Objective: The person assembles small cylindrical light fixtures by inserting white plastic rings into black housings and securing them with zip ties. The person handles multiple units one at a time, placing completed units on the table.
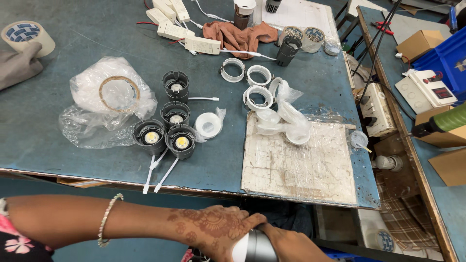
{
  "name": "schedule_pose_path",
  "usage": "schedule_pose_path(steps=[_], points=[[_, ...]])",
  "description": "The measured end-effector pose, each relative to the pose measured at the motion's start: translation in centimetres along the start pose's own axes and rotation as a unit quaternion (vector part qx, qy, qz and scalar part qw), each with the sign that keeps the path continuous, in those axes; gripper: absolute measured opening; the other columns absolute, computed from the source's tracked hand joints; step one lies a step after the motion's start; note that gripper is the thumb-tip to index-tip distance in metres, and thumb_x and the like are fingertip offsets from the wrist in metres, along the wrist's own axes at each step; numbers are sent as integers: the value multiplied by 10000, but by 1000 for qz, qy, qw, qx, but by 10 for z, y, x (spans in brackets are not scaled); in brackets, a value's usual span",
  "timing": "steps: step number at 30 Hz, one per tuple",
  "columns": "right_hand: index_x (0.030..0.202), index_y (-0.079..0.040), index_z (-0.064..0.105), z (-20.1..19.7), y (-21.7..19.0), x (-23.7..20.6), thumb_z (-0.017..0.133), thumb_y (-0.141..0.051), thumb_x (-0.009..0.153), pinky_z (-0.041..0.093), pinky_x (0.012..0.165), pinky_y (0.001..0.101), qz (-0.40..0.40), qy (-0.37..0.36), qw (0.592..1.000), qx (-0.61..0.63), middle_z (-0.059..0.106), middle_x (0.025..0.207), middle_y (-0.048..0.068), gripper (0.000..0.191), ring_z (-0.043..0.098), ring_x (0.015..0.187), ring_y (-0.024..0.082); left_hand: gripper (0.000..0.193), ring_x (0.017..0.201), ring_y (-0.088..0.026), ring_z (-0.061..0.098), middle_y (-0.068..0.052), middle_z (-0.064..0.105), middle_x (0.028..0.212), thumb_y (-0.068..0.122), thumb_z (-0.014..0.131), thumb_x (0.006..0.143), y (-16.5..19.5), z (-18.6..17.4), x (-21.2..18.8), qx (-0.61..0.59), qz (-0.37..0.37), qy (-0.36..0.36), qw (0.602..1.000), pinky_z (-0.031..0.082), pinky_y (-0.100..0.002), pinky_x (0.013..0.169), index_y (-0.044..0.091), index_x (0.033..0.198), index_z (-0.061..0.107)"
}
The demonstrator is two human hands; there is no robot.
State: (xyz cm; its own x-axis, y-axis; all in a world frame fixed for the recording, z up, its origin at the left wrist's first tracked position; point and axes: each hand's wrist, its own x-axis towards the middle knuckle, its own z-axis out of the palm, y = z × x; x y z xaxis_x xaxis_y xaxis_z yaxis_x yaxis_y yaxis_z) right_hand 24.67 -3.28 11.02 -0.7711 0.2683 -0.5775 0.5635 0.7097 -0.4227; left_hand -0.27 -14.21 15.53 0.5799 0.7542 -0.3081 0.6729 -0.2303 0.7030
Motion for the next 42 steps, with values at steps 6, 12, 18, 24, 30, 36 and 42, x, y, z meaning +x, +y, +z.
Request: schedule_pose_path(steps=[6, 12, 18, 24, 30, 36, 42], points=[[1437, -44, 484, 26, 49, -10, 571, -127, 971, 624, 813, 389, -174, 49, 983, -37, 733, 1080, 228, 481, 757, 961, 325, 1056, 1244, -387, 570, -229, 588, 1307, 497, 744, 777, 17, -10, -18, -48, 60, 3, 997, 470, -488, 1018, 33, 1599, 270], [1436, -33, 479, 55, 56, 11, 590, -129, 951, 620, 800, 381, -147, 12, 988, 41, 735, 1076, 224, 507, 752, 948, 314, 990, 1253, -380, 567, -221, 574, 1315, 459, 721, 804, 22, -18, -22, -54, 95, 0, 994, 473, -476, 1024, 31, 1583, 285], [1435, -23, 474, 80, 40, 35, 610, -132, 930, 616, 787, 373, -85, -3, 985, 150, 737, 1072, 219, 534, 747, 934, 303, 925, 1263, -373, 563, -213, 561, 1322, 421, 698, 830, 25, -23, -25, -60, 101, -5, 993, 475, -465, 1030, 29, 1567, 300], [1435, -12, 469, 92, 40, 41, 629, -134, 910, 611, 774, 364, -78, 8, 977, 199, 738, 1069, 214, 562, 742, 920, 292, 860, 1272, -365, 560, -204, 547, 1330, 382, 674, 856, 28, -25, -26, -60, 107, -9, 992, 477, -453, 1036, 26, 1551, 314], [1434, -1, 464, 85, 31, 43, 649, -137, 890, 607, 760, 356, -65, -20, 980, 187, 740, 1065, 210, 590, 737, 906, 281, 795, 1282, -358, 557, -196, 533, 1338, 344, 651, 882, 29, -28, -28, -59, 110, -13, 992, 480, -441, 1042, 24, 1535, 329], [1433, 10, 459, 63, 28, 29, 668, -139, 870, 603, 747, 348, -56, -31, 987, 149, 742, 1061, 205, 619, 732, 892, 270, 731, 1291, -351, 554, -188, 520, 1345, 306, 628, 909, 25, -33, -33, -81, 99, -2, 992, 482, -430, 1047, 22, 1520, 344], [1432, 21, 454, 66, 28, 36, 688, -142, 850, 599, 734, 340, -58, -32, 983, 170, 744, 1058, 200, 649, 727, 879, 259, 667, 1301, -343, 550, -180, 506, 1353, 268, 605, 935, 24, -30, -39, -93, 102, 15, 990, 485, -418, 1053, 20, 1504, 359]])
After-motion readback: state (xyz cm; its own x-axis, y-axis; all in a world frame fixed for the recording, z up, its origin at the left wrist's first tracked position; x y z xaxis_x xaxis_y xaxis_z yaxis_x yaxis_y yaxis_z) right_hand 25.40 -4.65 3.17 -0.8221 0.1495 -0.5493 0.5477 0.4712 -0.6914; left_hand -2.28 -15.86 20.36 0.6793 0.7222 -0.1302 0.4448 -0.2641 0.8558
